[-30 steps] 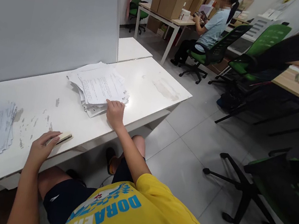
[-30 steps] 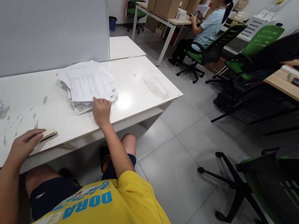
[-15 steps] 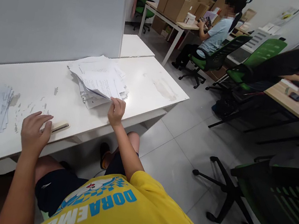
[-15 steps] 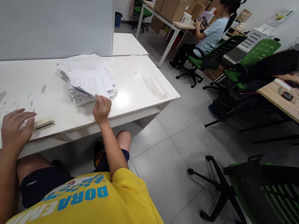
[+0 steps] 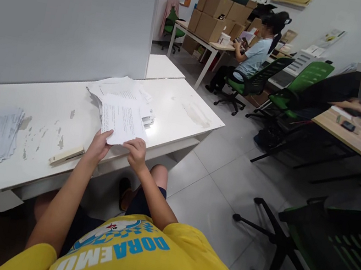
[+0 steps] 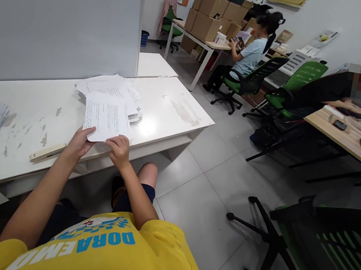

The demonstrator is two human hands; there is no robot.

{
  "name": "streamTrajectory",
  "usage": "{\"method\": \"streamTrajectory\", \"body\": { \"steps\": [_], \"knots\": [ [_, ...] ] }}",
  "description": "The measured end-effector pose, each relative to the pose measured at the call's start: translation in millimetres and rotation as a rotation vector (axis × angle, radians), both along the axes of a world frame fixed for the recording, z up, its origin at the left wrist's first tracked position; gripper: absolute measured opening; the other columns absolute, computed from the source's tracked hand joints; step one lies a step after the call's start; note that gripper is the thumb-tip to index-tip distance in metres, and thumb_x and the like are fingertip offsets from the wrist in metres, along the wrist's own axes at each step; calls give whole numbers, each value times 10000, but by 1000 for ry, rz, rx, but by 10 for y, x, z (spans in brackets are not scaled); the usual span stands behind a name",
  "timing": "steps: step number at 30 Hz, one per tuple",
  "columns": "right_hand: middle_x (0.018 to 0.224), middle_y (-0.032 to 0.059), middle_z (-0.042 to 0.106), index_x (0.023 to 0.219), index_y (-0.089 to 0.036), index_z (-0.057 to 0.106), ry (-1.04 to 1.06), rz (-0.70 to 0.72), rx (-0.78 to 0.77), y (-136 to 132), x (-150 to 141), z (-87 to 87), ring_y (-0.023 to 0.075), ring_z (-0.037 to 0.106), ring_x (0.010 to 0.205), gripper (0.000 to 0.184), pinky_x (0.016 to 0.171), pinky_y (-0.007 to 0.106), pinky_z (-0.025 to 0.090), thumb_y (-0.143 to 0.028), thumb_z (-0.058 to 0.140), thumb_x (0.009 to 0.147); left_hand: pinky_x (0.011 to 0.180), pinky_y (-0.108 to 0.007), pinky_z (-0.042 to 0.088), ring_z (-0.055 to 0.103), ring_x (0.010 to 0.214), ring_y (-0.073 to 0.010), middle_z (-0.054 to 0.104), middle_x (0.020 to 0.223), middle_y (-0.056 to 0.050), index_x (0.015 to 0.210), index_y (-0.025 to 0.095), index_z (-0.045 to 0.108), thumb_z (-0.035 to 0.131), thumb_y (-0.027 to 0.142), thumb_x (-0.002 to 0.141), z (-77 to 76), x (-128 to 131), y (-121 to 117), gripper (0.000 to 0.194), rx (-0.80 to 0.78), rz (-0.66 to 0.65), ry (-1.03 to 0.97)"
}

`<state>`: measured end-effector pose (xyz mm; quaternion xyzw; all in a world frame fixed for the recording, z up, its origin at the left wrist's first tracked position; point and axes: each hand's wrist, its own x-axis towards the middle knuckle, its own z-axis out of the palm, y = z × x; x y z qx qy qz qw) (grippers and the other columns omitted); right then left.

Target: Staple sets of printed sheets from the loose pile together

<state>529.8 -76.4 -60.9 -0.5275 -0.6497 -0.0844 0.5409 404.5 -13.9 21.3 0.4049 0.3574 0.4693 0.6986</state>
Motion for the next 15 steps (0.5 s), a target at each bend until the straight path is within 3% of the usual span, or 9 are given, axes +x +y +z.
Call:
{"method": "streamTrajectory", "body": {
  "steps": [2, 4, 7, 9, 12, 13, 15],
  "knots": [
    [887, 41, 692, 1043, -279, 720, 215, 32, 12, -104, 38, 56, 204, 631, 871, 363, 964, 449, 468, -212, 399, 888, 936, -413, 563, 654, 1129, -292, 703, 1190, -126, 1194, 172, 634, 703, 146, 664, -52, -38, 1, 535, 16, 38, -5],
    [866, 39, 687, 960, -271, 725, 525, -62, 65, -186, 125, 131, 205, 635, 891, 383, 999, 460, 459, -261, 346, 909, 952, -410, 556, 666, 1107, -286, 717, 1153, -126, 1143, 166, 651, 708, 140, 655, -99, -98, -17, 492, 25, 96, -2],
    [1049, 74, 688, 984, -236, 692, 952, -192, 21, -228, 355, 272, 222, 611, 1078, 325, 1031, 438, 446, -385, 415, 904, 950, -428, 556, 682, 1071, -287, 731, 1112, -120, 1103, 166, 656, 736, 164, 641, -141, -205, -58, 470, 32, 137, 25],
    [1174, 112, 669, 1090, -209, 650, 1130, -20, -188, -210, 516, 362, 240, 602, 1147, 420, 995, 430, 478, -516, 445, 889, 941, -444, 558, 687, 1056, -290, 733, 1103, -118, 1107, 168, 652, 760, 201, 632, -155, -270, -92, 489, 45, 123, 43],
    [1194, 138, 680, 1203, -192, 591, 1210, 419, -453, -166, 620, 447, 256, 650, 1094, 651, 907, 429, 536, -707, 403, 853, 948, -450, 551, 685, 1056, -293, 729, 1118, -121, 1109, 164, 656, 803, 274, 618, -184, -340, -164, 524, 40, 78, 103],
    [1187, 128, 689, 1212, -200, 588, 1200, 496, -471, -155, 605, 456, 256, 658, 1080, 673, 895, 422, 544, -731, 446, 823, 954, -452, 547, 681, 1063, -299, 727, 1122, -126, 1106, 159, 661, 820, 299, 606, -197, -356, -195, 543, 35, 55, 135],
    [1161, 94, 711, 1171, -224, 613, 1195, 506, -457, -146, 523, 448, 256, 666, 1058, 642, 884, 404, 553, -683, 643, 723, 969, -457, 536, 663, 1098, -319, 725, 1126, -139, 1110, 150, 671, 848, 351, 579, -218, -387, -264, 595, 47, -9, 204]
  ]
}}
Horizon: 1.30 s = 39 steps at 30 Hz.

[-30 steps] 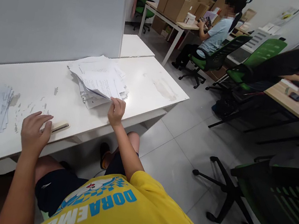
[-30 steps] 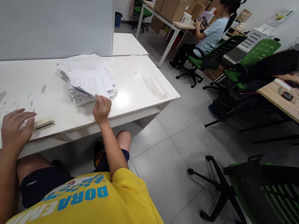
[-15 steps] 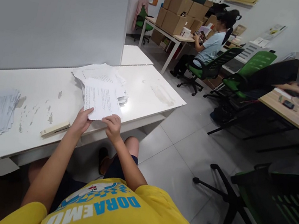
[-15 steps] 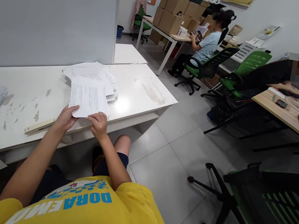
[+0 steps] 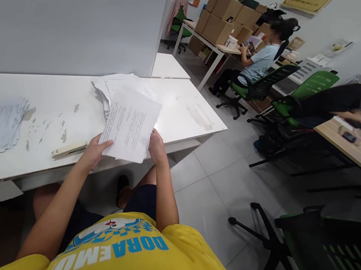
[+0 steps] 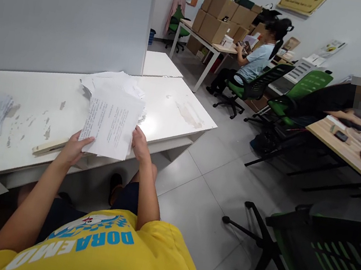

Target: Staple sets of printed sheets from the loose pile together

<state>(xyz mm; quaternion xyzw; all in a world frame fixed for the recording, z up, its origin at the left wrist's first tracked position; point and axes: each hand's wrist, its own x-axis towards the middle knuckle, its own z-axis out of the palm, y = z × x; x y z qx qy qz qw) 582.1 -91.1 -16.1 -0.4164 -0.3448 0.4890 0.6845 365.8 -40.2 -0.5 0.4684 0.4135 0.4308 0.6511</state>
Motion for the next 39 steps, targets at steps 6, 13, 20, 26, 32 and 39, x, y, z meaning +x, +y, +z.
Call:
{"method": "streamTrajectory", "body": {
  "steps": [6, 13, 20, 26, 32, 39],
  "knots": [
    [1041, 65, 752, 972, -200, 700, 74, -14, -59, -103, -196, -51, 243, 698, 917, 446, 860, 399, 560, -409, 843, 605, 1014, -445, 508, 594, 1215, -356, 710, 1173, -136, 1228, 191, 655, 774, 571, 662, 136, -176, -182, 692, 74, -234, 16],
    [946, 68, 768, 961, -174, 726, 112, 246, -113, -343, -234, -104, 226, 715, 834, 405, 828, 379, 575, -409, 836, 650, 913, -470, 569, 672, 1073, -371, 742, 1055, -145, 1167, 151, 671, 778, 596, 660, 228, -216, -313, 682, -35, -66, 152],
    [939, 64, 766, 1030, -185, 681, 267, 126, -124, -329, -457, -138, 225, 716, 797, 497, 766, 368, 584, -430, 855, 634, 1026, -452, 507, 574, 1252, -352, 717, 1154, -161, 1196, 162, 672, 572, 763, 754, 64, -210, -382, 752, -75, -36, 11],
    [1007, 54, 760, 1051, -218, 659, 314, 7, -55, -285, -612, -96, 238, 713, 881, 504, 838, 385, 578, -428, 847, 633, 1012, -457, 527, 597, 1223, -357, 733, 1120, -142, 1105, 185, 715, 633, 724, 706, 62, -181, -487, 675, -139, -102, -93],
    [1088, 47, 748, 1090, -230, 651, 316, -71, -36, -291, -554, -101, 239, 705, 938, 507, 900, 400, 563, -387, 834, 644, 948, -454, 556, 661, 1111, -354, 750, 1056, -124, 1138, 168, 680, 821, 485, 603, 12, -202, -540, 638, -84, 8, -15],
    [968, 65, 767, 947, -191, 728, 256, 67, -98, -281, -432, -146, 238, 710, 887, 396, 875, 392, 558, -383, 845, 621, 811, -464, 592, 695, 991, -376, 766, 860, -96, 952, 168, 728, 858, 456, 500, 32, -289, -480, 552, -82, 14, 88]
  ]
}}
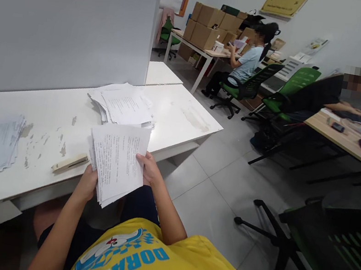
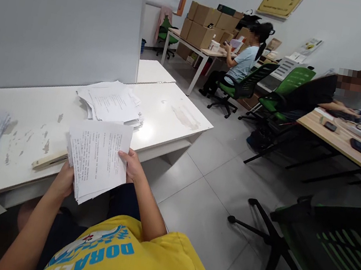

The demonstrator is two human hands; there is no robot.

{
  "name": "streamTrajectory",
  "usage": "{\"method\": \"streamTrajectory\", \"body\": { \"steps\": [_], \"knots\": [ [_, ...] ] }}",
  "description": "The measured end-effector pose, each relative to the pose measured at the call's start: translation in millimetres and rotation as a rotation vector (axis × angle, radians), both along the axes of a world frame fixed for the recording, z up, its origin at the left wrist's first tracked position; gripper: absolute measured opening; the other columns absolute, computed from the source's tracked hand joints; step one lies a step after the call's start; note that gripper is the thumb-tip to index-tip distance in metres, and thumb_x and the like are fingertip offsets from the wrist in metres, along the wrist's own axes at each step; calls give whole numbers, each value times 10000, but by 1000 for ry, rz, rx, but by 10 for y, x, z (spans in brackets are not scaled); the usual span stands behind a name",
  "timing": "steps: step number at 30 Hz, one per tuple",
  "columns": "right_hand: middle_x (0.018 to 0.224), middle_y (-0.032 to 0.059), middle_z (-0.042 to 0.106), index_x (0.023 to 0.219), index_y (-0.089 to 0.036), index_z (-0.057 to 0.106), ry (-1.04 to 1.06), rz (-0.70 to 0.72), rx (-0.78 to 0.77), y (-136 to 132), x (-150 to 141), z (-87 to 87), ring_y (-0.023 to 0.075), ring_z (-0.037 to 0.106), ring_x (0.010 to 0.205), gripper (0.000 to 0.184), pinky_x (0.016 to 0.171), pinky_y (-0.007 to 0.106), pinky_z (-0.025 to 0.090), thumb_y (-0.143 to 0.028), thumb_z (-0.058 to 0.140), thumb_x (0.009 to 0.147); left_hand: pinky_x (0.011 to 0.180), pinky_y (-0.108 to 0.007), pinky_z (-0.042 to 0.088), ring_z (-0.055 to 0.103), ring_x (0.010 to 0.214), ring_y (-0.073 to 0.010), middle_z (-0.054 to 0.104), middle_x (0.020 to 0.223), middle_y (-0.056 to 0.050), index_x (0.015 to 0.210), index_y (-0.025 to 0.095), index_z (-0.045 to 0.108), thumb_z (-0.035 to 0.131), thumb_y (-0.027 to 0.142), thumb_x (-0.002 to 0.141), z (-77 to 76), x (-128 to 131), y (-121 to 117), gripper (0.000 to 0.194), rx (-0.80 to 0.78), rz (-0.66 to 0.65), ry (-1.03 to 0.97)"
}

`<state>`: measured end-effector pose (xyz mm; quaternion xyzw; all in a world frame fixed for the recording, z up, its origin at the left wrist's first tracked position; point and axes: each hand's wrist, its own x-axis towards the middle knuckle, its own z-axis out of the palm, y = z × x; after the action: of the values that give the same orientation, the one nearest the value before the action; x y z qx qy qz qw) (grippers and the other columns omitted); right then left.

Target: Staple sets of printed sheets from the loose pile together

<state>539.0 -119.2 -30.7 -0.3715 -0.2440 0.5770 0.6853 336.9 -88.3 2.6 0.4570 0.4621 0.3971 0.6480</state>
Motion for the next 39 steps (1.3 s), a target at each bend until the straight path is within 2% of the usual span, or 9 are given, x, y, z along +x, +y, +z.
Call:
{"method": "streamTrajectory", "body": {
  "steps": [7, 11, 16, 18, 22, 28, 32, 36, 39],
  "knots": [
    [890, 54, 770, 925, -178, 732, 39, -33, -39, 61, -54, -5, 221, 711, 825, 367, 845, 384, 564, -363, 842, 628, 782, -463, 605, 712, 941, -360, 758, 782, -70, 913, 185, 724, 814, 476, 522, -44, 2, 27, 496, -6, 90, 20],
    [888, 58, 766, 921, -166, 728, 56, -38, -68, 80, -45, -11, 212, 708, 813, 368, 835, 372, 563, -354, 846, 628, 917, -457, 578, 677, 1084, -335, 762, 989, -77, 1089, 207, 700, 743, 493, 686, -84, -51, 21, 496, 71, 146, 11],
    [887, 45, 759, 898, -174, 712, 51, -41, -62, 73, -18, -15, 197, 697, 788, 366, 829, 367, 558, -377, 848, 625, 1099, -441, 465, 504, 1336, -306, 711, 1183, -102, 1257, 220, 627, 544, 606, 867, -77, -159, -22, 555, 137, 205, 30],
    [861, 45, 755, 893, -170, 716, 9, -28, -58, 70, -21, -13, 195, 694, 774, 367, 818, 365, 553, -397, 840, 633, 1092, -467, 470, 506, 1331, -327, 706, 1197, -102, 1259, 229, 621, 577, 608, 845, -45, -184, -47, 563, 117, 182, 61],
    [837, 49, 753, 906, -169, 724, -27, 0, -43, 67, -62, -9, 210, 700, 776, 386, 796, 374, 549, -418, 836, 634, 1059, -489, 500, 574, 1251, -358, 695, 1227, -96, 1173, 213, 656, 759, 473, 725, 44, -187, -109, 529, 94, 201, 91],
    [789, 41, 753, 882, -181, 718, -43, 16, -103, -8, -74, 13, 215, 695, 724, 379, 729, 364, 563, -427, 838, 621, 997, -477, 544, 639, 1154, -363, 726, 1144, -128, 993, 162, 711, 838, 497, 614, 67, -145, -234, 521, 22, 280, -28],
    [756, 19, 749, 828, -206, 710, -155, -71, -137, -4, 183, 60, 215, 693, 713, 340, 727, 359, 570, -415, 838, 592, 997, -435, 540, 644, 1151, -340, 731, 1129, -132, 968, 156, 722, 871, 527, 558, 50, -173, -295, 573, 62, 404, -120],
    [813, 33, 748, 871, -199, 700, -317, -81, -69, 164, 505, 129, 232, 694, 771, 314, 775, 391, 569, -389, 790, 636, 1034, -388, 512, 617, 1201, -314, 726, 1148, -119, 979, 160, 728, 886, 517, 547, 84, -316, -357, 582, 148, 525, -174],
    [884, 48, 735, 915, -179, 673, -489, -301, -3, 455, 695, 189, 241, 684, 879, 279, 844, 416, 555, -373, 690, 715, 1006, -400, 537, 638, 1166, -322, 732, 1132, -115, 966, 166, 732, 905, 509, 510, 98, -457, -427, 596, 119, 561, -186]
  ]
}}
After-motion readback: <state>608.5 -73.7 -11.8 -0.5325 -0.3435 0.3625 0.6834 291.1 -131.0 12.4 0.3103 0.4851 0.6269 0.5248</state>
